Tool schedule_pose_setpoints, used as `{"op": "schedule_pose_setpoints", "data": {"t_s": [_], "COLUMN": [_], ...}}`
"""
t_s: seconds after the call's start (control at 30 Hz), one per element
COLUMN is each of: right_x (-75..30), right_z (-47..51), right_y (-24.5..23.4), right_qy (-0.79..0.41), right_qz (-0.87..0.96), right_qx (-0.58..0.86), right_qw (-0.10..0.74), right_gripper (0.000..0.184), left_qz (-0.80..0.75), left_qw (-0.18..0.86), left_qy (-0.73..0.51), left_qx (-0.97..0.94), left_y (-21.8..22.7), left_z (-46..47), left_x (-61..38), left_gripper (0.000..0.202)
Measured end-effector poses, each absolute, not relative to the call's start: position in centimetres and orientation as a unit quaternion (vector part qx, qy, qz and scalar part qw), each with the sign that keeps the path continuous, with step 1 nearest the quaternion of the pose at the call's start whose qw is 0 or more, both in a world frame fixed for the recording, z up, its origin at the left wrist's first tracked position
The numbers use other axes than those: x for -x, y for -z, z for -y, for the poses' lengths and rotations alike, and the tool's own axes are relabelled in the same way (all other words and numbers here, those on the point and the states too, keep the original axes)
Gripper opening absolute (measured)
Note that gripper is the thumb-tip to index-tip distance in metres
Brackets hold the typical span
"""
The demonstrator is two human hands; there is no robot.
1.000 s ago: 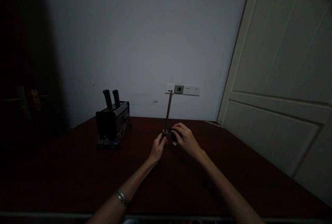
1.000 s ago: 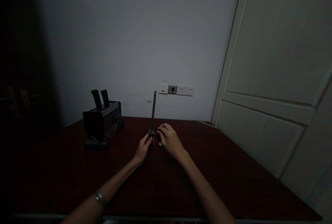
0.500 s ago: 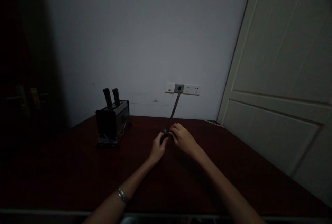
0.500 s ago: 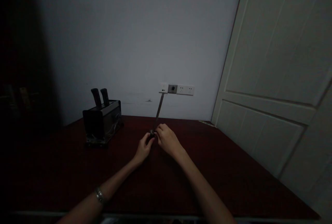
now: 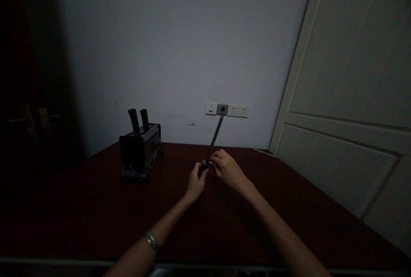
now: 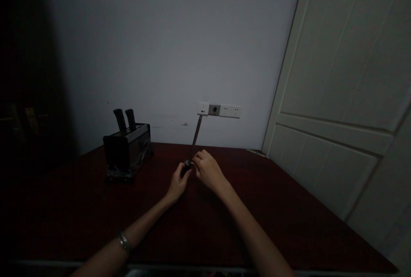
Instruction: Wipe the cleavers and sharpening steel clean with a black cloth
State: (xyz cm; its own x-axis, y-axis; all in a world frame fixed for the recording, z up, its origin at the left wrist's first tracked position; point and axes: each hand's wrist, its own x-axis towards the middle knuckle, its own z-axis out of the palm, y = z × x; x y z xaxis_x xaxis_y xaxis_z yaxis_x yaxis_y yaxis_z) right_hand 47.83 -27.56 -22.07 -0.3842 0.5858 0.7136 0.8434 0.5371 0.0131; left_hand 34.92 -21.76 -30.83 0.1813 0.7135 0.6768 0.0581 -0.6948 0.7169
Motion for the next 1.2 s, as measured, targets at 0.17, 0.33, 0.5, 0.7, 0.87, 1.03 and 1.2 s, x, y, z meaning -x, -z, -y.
{"op": "schedule_pose_setpoints", "data": {"t_s": [0.17, 0.33, 0.5, 0.7, 0.87, 1.03, 1.2], "right_x": [-46.9, -47.2, -48.7, -50.1, -50.0, -48.6, -47.5], "right_z": [28.1, 28.5, 27.7, 26.5, 26.4, 27.2, 27.8], "right_y": [22.7, 22.5, 21.9, 22.0, 22.6, 23.4, 24.1], "right_qy": [0.204, 0.165, 0.114, 0.107, 0.103, 0.138, 0.200], "right_qz": [0.823, 0.821, 0.748, 0.689, 0.693, 0.729, 0.756], "right_qx": [0.434, 0.420, 0.422, 0.455, 0.461, 0.445, 0.465], "right_qw": [0.305, 0.350, 0.500, 0.554, 0.544, 0.501, 0.415], "right_gripper": [0.016, 0.017, 0.016, 0.017, 0.016, 0.017, 0.020], "left_qz": [-0.263, -0.260, -0.275, -0.293, -0.316, -0.291, -0.290], "left_qw": [0.300, 0.300, 0.318, 0.399, 0.396, 0.344, 0.279], "left_qy": [-0.581, -0.581, -0.576, -0.546, -0.556, -0.573, -0.573], "left_qx": [-0.709, -0.711, -0.701, -0.676, -0.659, -0.685, -0.714], "left_y": [31.1, 30.9, 31.1, 32.0, 32.2, 31.8, 31.1], "left_z": [21.5, 21.5, 21.3, 20.8, 20.4, 20.5, 21.1], "left_x": [-34.8, -34.8, -35.0, -35.2, -35.1, -35.0, -34.8], "left_gripper": [0.008, 0.008, 0.018, 0.035, 0.036, 0.027, 0.023]}}
